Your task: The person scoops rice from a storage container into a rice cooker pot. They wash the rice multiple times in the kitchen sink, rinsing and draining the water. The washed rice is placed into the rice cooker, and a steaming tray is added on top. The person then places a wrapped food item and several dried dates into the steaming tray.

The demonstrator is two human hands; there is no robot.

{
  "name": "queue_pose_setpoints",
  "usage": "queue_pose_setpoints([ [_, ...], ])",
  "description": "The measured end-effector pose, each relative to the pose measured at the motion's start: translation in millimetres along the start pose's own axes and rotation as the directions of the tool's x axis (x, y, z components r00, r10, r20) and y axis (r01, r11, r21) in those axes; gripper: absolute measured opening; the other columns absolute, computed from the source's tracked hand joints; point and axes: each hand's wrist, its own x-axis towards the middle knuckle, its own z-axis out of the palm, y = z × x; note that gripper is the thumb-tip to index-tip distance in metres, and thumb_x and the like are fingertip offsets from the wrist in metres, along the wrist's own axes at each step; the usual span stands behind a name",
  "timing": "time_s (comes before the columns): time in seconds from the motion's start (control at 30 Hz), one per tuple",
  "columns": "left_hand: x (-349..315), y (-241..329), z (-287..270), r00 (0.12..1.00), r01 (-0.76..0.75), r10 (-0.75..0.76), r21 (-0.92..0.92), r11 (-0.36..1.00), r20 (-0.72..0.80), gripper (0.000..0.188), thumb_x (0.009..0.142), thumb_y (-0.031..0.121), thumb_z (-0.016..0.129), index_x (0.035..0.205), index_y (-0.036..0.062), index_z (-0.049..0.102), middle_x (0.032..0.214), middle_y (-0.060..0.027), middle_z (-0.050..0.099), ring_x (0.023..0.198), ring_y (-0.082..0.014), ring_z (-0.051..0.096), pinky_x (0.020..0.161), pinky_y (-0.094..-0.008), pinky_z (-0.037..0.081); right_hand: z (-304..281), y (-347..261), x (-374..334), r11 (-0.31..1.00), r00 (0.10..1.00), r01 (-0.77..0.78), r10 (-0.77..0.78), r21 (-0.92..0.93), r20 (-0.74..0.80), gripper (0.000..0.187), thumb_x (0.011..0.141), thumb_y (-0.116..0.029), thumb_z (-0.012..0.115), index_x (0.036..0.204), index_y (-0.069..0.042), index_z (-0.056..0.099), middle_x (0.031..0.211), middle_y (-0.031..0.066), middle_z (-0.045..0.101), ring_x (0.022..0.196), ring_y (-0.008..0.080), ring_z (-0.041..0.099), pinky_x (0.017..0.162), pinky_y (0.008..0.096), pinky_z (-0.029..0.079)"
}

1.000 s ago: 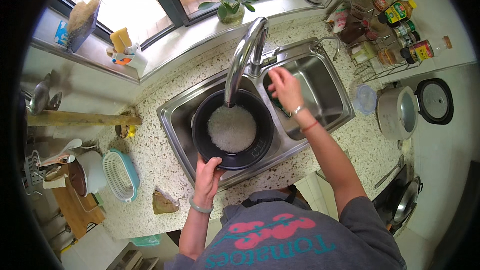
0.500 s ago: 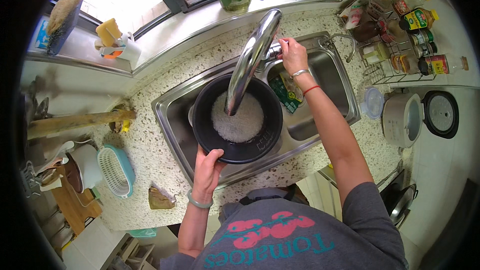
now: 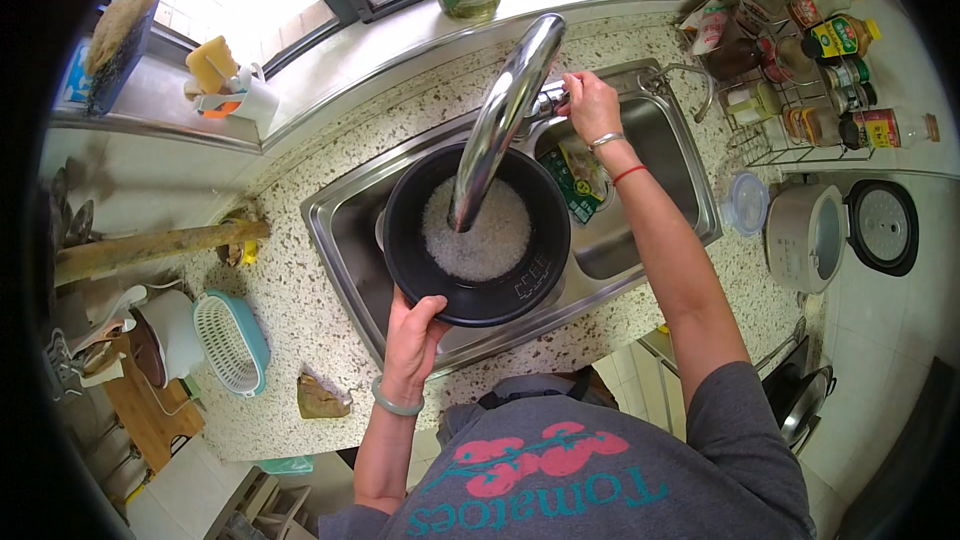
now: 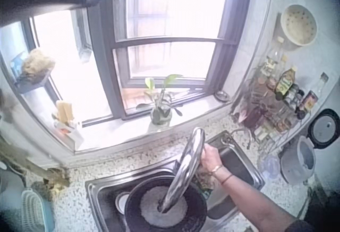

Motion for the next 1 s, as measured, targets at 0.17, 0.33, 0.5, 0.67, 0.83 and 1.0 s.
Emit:
queue_pose_setpoints([
  [0.17,-1,-2,-6,1.000,0.005,-0.005,-0.003,1.000,0.014,0.060,0.083,-0.004,0.053,0.139,0.0072,0.034,0.124,-0.0108,0.053,0.106,-0.0217,0.061,0.086,-0.0378,0.058,0,0,1,1.000,1.000,-0.018,0.018,-0.020,0.004,0.034,0.096,-0.029,0.054,0.099,0.003,0.066,0.081,0.0139,0.070,0.060,0.0218,0.070,0.059,0.0328,0.054],
  [0.33,-5,-4,-12,1.000,0.012,-0.012,-0.016,1.000,0.004,0.062,0.082,-0.005,0.054,0.140,0.0079,0.034,0.125,-0.0099,0.052,0.107,-0.0212,0.060,0.086,-0.0369,0.057,1,0,0,1.000,1.000,-0.018,0.018,-0.016,0.000,0.034,0.096,-0.029,0.053,0.100,0.003,0.066,0.082,0.0140,0.070,0.060,0.0216,0.070,0.059,0.0327,0.053],
  [0.5,-11,-9,-18,0.999,-0.020,0.019,-0.029,0.999,-0.034,0.055,0.084,-0.005,0.051,0.136,0.0056,0.038,0.121,-0.0100,0.056,0.103,-0.0214,0.063,0.085,-0.0368,0.058,4,1,0,1.000,1.000,-0.014,0.014,-0.019,-0.007,0.035,0.096,-0.030,0.053,0.099,0.002,0.066,0.081,0.0139,0.070,0.059,0.0215,0.069,0.059,0.0326,0.053],
  [0.67,-14,-13,-25,0.999,-0.050,0.051,0.006,0.999,-0.012,0.054,0.084,-0.005,0.051,0.136,0.0057,0.039,0.119,-0.0095,0.056,0.102,-0.0214,0.063,0.085,-0.0377,0.057,5,-10,-5,0.999,0.999,0.006,-0.008,-0.043,-0.047,0.034,0.097,-0.031,0.053,0.101,0.000,0.067,0.076,0.0140,0.070,0.060,0.0226,0.069,0.062,0.0361,0.053],
  [0.83,-16,-13,-22,1.000,-0.027,0.027,0.000,1.000,-0.004,0.054,0.084,-0.005,0.051,0.136,0.0054,0.039,0.119,-0.0095,0.056,0.104,-0.0219,0.062,0.086,-0.0403,0.057,3,-16,-11,0.993,0.994,0.009,-0.022,-0.121,-0.107,0.035,0.097,-0.033,0.052,0.108,-0.002,0.064,0.077,0.0149,0.070,0.075,0.0299,0.069,0.069,0.0398,0.053],
  [1.0,-32,-18,-36,0.999,0.033,-0.032,-0.068,0.997,0.008,0.054,0.084,-0.004,0.053,0.135,0.0046,0.039,0.123,-0.0107,0.055,0.108,-0.0245,0.061,0.090,-0.0427,0.055,-26,-51,-69,1.000,0.992,0.025,-0.025,0.000,-0.127,0.030,0.097,-0.033,0.053,0.105,-0.008,0.068,0.081,0.0104,0.069,0.075,0.0302,0.066,0.066,0.0383,0.050],
])
